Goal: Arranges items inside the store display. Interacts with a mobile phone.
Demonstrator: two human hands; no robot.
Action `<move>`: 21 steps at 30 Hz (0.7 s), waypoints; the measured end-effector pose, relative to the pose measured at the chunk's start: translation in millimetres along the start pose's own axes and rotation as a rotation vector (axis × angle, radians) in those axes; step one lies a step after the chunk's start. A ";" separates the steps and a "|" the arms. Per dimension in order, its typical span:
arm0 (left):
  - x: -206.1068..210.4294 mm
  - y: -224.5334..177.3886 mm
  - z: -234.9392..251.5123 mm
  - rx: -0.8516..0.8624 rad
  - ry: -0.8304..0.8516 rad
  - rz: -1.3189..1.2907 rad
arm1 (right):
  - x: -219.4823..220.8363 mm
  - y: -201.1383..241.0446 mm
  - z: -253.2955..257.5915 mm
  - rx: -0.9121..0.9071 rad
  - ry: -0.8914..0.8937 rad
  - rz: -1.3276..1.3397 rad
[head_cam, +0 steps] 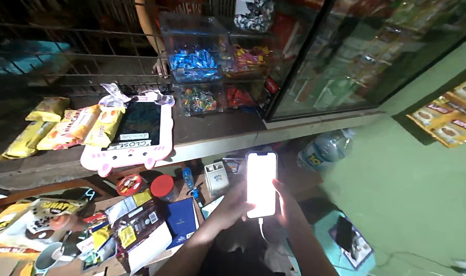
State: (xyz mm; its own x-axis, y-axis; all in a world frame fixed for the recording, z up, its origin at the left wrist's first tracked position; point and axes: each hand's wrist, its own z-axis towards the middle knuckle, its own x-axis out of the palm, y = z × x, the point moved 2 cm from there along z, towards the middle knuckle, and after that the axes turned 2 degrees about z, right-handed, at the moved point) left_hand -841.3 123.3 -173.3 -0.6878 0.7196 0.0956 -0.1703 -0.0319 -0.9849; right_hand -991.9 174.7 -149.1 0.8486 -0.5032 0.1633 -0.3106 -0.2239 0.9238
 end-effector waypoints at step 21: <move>21.0 7.2 17.3 -0.013 0.016 0.060 | -17.5 8.8 14.0 0.041 -0.009 -0.027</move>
State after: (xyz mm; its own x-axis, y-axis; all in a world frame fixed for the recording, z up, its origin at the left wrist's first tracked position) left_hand -869.2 126.3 -175.8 -0.6851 0.7276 0.0344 -0.1198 -0.0660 -0.9906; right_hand -1015.5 169.9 -148.8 0.8531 -0.5038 0.1354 -0.3053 -0.2717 0.9127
